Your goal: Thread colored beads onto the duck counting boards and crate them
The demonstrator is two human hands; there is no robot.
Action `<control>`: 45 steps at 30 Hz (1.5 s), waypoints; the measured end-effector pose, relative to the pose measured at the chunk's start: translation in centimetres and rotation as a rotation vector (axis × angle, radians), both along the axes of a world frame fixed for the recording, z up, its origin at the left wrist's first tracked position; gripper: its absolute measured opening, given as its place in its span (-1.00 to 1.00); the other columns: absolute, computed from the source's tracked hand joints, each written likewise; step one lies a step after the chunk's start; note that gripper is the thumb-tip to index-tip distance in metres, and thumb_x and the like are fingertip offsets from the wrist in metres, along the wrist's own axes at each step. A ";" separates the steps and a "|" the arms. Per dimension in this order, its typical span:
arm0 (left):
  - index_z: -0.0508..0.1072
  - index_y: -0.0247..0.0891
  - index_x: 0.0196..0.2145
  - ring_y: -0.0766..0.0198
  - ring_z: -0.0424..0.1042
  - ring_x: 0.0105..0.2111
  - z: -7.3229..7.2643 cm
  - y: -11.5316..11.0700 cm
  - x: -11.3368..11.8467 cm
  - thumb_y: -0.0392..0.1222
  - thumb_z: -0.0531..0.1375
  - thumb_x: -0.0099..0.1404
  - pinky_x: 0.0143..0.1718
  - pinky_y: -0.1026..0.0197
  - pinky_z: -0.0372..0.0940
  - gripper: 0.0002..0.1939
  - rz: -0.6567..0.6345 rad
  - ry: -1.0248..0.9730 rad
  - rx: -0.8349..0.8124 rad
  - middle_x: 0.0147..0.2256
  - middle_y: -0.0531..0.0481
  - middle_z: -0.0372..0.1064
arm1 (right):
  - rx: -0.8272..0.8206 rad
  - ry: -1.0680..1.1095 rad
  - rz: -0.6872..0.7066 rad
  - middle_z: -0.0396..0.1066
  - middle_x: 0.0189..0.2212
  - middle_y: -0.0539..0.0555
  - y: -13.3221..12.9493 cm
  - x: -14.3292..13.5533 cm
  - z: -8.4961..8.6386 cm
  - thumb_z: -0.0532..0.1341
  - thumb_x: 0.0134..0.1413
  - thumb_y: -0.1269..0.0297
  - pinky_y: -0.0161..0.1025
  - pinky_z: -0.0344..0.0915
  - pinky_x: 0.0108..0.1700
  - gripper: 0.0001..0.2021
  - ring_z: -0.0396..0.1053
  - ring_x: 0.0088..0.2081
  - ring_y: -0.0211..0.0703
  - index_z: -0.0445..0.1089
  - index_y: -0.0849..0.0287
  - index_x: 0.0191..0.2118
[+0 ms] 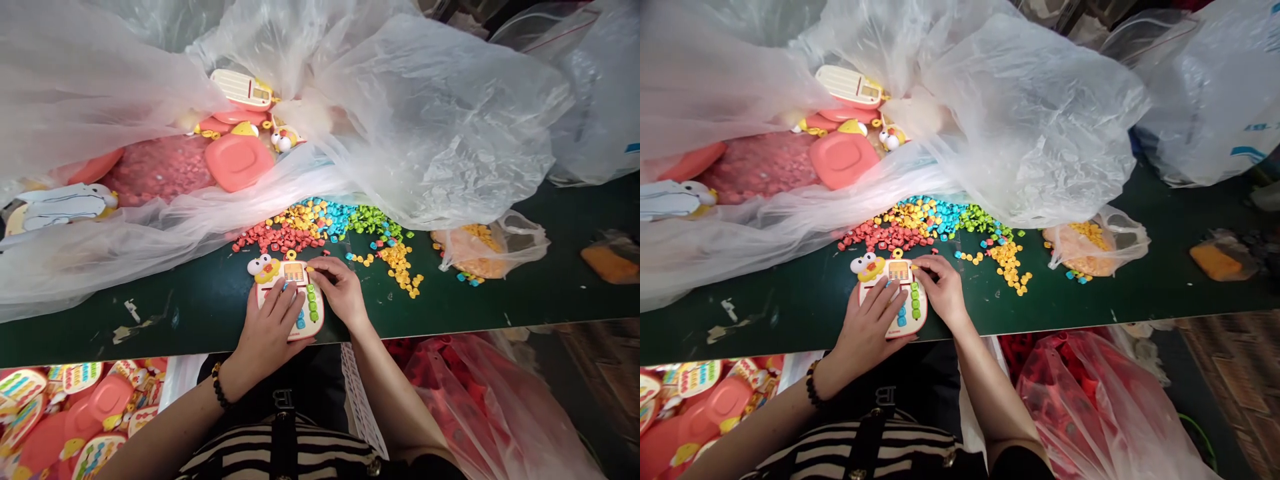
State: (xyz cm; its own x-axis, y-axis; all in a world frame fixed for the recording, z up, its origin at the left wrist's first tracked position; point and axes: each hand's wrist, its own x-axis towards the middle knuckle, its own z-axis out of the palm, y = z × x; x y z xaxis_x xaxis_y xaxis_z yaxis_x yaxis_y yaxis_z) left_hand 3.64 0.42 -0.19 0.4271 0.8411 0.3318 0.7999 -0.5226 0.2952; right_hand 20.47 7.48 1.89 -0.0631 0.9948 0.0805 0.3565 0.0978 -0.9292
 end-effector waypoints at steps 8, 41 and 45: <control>0.31 -0.31 0.14 -0.11 0.15 0.22 0.2 0.1 0.0 0.13 0.14 0.26 0.23 -0.28 -0.13 -0.39 -0.007 -0.025 0.001 0.14 -0.27 0.28 | 0.004 -0.090 -0.029 0.50 -0.23 0.08 0.1 -0.5 -0.1 0.22 0.10 0.27 -0.22 0.41 -0.20 -0.87 0.45 -0.20 -0.13 0.55 0.06 -0.29; 0.29 -0.14 0.12 -0.05 0.31 0.11 0.9 -1.7 -1.6 0.10 0.19 0.23 0.22 -0.22 -0.05 -0.45 0.092 -0.114 0.250 -0.01 -0.16 0.43 | -0.308 0.240 0.211 0.52 -0.38 0.02 1.8 0.2 3.9 0.30 -0.02 0.11 -0.30 0.40 -0.40 -0.75 0.44 -0.42 -0.26 0.49 0.14 -0.25; 0.08 -0.13 0.27 -0.16 0.22 0.17 0.7 -6.2 -6.9 0.00 0.35 0.08 0.14 -0.27 0.14 -0.12 0.265 -0.145 0.405 0.06 -0.24 0.31 | -0.101 0.112 0.078 0.54 -0.28 0.08 -0.7 1.7 3.1 0.28 0.04 0.06 -0.22 0.43 -0.30 -0.73 0.47 -0.35 -0.19 0.50 0.11 -0.21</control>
